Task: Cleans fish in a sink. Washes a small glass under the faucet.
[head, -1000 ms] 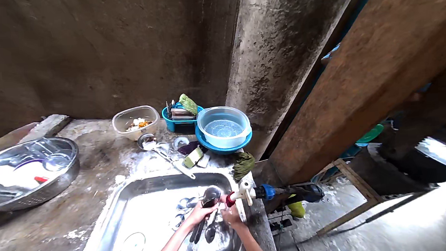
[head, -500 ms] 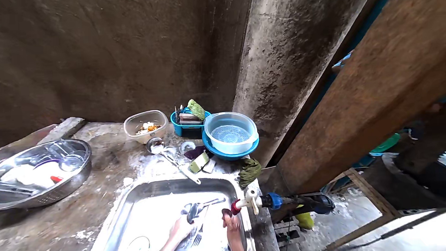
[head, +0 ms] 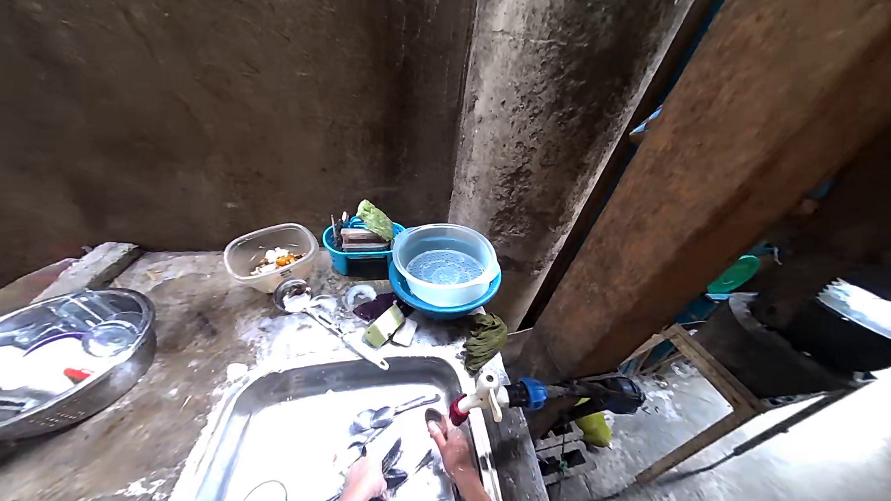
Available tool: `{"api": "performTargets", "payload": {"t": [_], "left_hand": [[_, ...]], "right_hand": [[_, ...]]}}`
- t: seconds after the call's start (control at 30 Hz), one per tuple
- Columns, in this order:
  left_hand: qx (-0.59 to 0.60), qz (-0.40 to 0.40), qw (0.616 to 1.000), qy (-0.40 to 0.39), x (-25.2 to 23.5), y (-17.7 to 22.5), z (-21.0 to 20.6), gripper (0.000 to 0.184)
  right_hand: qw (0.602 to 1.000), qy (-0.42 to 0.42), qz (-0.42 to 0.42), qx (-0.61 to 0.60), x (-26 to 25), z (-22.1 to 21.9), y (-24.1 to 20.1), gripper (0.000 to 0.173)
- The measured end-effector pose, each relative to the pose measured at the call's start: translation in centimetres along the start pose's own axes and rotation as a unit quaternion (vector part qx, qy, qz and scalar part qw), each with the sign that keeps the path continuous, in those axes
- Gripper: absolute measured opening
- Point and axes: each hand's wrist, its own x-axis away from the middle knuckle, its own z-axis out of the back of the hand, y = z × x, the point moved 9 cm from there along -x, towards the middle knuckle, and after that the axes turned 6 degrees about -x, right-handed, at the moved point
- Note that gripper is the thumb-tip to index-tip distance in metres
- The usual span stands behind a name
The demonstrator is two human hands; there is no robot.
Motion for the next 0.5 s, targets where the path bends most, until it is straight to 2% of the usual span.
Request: {"api": "performTargets", "payload": {"t": [0.07, 0.13, 0.23, 0.27, 0.37, 0.4, 0.43, 0.5], "left_hand": [[-0.002, 0.005, 1.000, 0.002, 0.4, -0.3, -0.2, 0.051], [0.053, 0.022, 0.998, 0.040, 0.7, -1.4, 0.3, 0.046], [0.204, 0.029, 0.972, 0.110, 0.5, -4.2, 1.9, 0.055], [0.263, 0.019, 0.957, 0.118, 1.1, -4.7, 2.7, 0.059], [0.401, -0.002, 0.901, 0.167, 1.8, -5.8, 5.1, 0.052], [0.430, -0.004, 0.884, 0.184, 1.7, -6.0, 5.5, 0.044], [0.469, -0.008, 0.864, 0.183, 2.4, -5.7, 6.0, 0.037], [0.567, -0.013, 0.811, 0.146, 3.0, -5.0, 6.1, 0.031]], "right_hand": [[0.992, -0.081, 0.017, 0.094, -0.5, -2.5, 0.9, 0.041], [0.962, -0.187, 0.022, 0.197, -0.5, -5.5, 2.2, 0.043], [0.902, -0.296, 0.053, 0.308, 0.8, -9.2, 3.0, 0.069], [0.876, -0.332, 0.072, 0.343, 1.4, -10.4, 3.2, 0.072], [0.828, -0.403, 0.058, 0.386, 3.1, -12.7, 3.4, 0.048], [0.831, -0.398, 0.030, 0.387, 3.2, -12.6, 3.5, 0.042], [0.853, -0.372, 0.001, 0.368, 2.7, -11.8, 3.6, 0.041], [0.932, -0.260, -0.024, 0.252, 0.7, -8.8, 3.8, 0.043]]}}
